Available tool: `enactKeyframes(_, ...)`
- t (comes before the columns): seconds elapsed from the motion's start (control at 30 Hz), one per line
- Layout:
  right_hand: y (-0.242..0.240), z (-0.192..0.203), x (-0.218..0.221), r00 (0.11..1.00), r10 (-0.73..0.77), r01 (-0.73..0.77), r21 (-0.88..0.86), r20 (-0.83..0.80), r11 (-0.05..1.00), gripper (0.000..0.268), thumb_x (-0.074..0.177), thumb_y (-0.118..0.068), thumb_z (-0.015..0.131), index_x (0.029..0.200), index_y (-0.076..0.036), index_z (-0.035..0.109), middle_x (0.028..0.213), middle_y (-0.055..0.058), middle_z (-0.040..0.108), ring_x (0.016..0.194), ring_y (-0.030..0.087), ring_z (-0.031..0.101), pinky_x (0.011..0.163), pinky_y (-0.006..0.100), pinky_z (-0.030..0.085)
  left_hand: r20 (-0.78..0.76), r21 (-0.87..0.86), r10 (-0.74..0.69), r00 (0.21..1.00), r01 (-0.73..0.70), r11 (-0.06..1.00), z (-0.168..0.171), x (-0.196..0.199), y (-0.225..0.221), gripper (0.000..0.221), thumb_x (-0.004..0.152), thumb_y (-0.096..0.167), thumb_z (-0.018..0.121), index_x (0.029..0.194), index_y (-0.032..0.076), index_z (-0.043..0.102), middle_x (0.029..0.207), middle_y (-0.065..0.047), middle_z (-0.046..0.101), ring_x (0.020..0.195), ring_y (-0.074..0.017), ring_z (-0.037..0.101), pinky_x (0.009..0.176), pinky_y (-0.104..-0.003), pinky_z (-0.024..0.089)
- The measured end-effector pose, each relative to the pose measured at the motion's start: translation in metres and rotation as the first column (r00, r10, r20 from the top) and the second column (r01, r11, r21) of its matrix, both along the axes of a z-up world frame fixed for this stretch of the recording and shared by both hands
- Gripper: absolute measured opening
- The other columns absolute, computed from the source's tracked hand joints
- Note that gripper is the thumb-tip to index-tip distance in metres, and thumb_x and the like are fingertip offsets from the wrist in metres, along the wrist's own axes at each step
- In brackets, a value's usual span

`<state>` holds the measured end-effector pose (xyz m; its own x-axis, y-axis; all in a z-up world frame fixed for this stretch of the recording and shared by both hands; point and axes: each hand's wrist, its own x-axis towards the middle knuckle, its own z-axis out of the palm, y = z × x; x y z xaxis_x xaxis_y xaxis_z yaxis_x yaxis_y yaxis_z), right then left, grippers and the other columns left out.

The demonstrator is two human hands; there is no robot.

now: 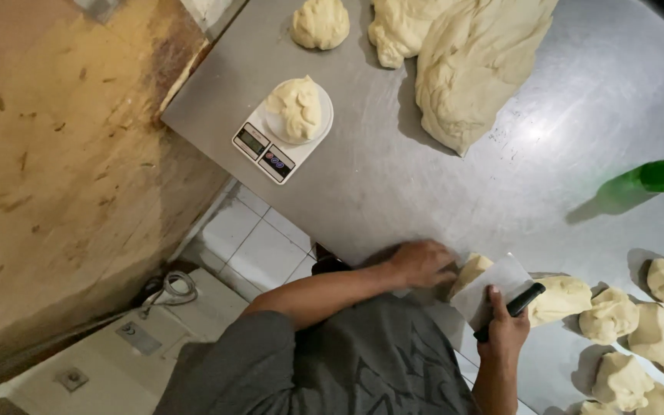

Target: Divide and weigh dough pieces on a scale and shape them into balls.

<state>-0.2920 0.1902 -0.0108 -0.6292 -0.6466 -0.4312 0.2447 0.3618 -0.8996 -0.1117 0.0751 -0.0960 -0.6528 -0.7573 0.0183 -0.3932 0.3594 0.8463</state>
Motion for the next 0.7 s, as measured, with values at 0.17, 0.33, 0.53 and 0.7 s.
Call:
enactKeyframes(0.17,0.008,0.001,-0.009,0.996,-0.003,0.001,-0.020,-0.088,1.000,0.045,0.093,-0.004,0.076,0.134,0.000,0.059,0.118,0.008,0.069,0.100,0.019,0.068,0.085,0.034,0.058,0.058,-0.126,-0.143,0.988,0.149,0.981,-0.004,-0.044,0.035,0.035,0.098,0.030,0.061,0.128,0.011,0.068,0.109,-0.015,0.073,0.092,-0.0382,0.071,0.071,-0.052,0.058)
enactKeyframes(0.33,0.021,-0.006,-0.009,0.993,-0.017,0.018,0.008,-0.121,1.000,0.046,0.091,-0.006,0.077,0.133,0.001,0.058,0.118,0.009,0.069,0.100,0.020,0.069,0.084,0.035,0.058,0.114,-0.055,-0.167,0.979,0.174,0.983,-0.021,-0.055,0.035,0.026,0.093,0.036,0.065,0.098,0.013,0.075,0.084,-0.016,0.073,0.076,-0.0366,0.073,0.068,-0.051,0.058)
enactKeyframes(0.53,0.023,-0.001,-0.005,0.980,0.025,-0.007,0.095,-0.195,0.995,0.046,0.091,-0.008,0.077,0.132,0.003,0.059,0.118,0.013,0.070,0.100,0.022,0.069,0.083,0.035,0.059,0.122,0.038,-0.138,0.983,0.134,0.990,0.016,-0.038,0.030,0.029,0.093,0.038,0.064,0.089,0.011,0.076,0.079,-0.016,0.074,0.071,-0.0348,0.073,0.069,-0.050,0.058)
enactKeyframes(0.7,0.025,0.001,-0.013,0.980,-0.014,0.024,0.047,-0.200,0.999,0.045,0.092,-0.008,0.077,0.132,0.004,0.059,0.119,0.013,0.070,0.100,0.022,0.070,0.083,0.035,0.059,0.008,0.113,-0.082,0.997,0.081,0.990,0.017,-0.045,0.029,0.037,0.082,0.041,0.072,0.091,0.005,0.072,0.077,-0.019,0.074,0.069,-0.0364,0.073,0.066,-0.051,0.058)
